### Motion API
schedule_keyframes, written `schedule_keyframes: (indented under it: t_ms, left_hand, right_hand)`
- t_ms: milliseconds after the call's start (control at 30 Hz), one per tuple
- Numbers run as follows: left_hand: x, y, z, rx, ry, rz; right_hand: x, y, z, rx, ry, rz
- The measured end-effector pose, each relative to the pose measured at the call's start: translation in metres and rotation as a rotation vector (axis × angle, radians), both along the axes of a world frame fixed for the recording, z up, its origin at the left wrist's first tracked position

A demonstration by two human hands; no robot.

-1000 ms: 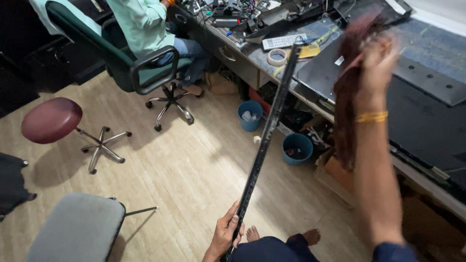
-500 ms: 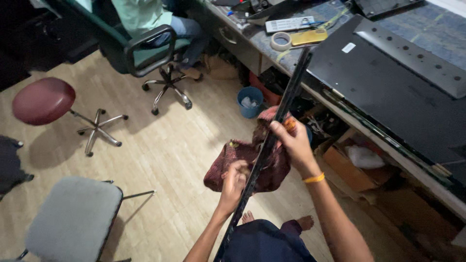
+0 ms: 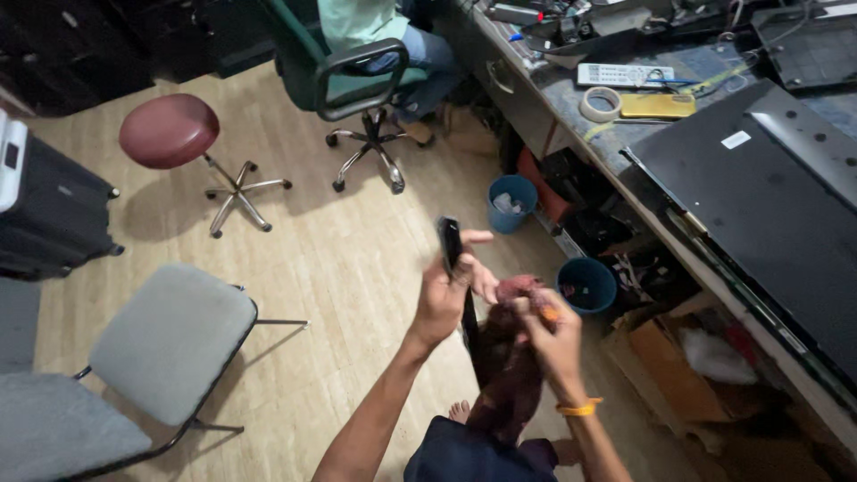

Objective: The person applies white tape along the edge of a television panel, wipes the frame with a red cloth, then uses a screwdriver to unscrew the back of the television at the workbench, handling the panel and its frame throughout.

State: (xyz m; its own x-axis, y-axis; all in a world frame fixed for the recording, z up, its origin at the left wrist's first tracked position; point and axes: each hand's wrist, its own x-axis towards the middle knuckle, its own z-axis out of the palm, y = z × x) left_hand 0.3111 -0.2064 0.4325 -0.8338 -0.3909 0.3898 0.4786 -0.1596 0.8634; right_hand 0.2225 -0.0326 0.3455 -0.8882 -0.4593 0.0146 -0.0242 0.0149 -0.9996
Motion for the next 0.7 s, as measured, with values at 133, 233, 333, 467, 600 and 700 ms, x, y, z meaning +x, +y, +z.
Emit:
schedule_keyframes:
  t_ms: [133, 233, 333, 467, 600, 700]
  left_hand:
    - [-0.002, -0.02, -0.007, 0.054, 0.093, 0.061]
    - [-0.014, -0.021, -0.01, 0.087, 0.185, 0.012]
    - [-0.03, -0.011, -0.011, -0.002, 0.159, 0.043]
    - [-0.039, 0.003, -0.01, -0.229, 0.11, 0.238]
    - [-0.034, 0.0, -0.004, -0.07, 0.228, 0.209]
    - [-0.031, 0.0, 0.0, -0.019, 0.333, 0.174]
  right_hand:
    - [-0.011, 0.026, 0.034, -0.22, 0.153, -0.217]
    - [-0.007, 0.02, 0.074, -0.144, 0.348, -0.238]
    - [0.003, -0.007, 0.118, -0.111, 0.684, -0.124]
    - [0.016, -0.054, 0.156, -0.163, 0.848, -0.154]
    - [0.03, -0.076, 0.166, -0.114, 0.945, -0.1]
    - [0.032, -0.077, 0.168, -0.172, 0.864, -0.038]
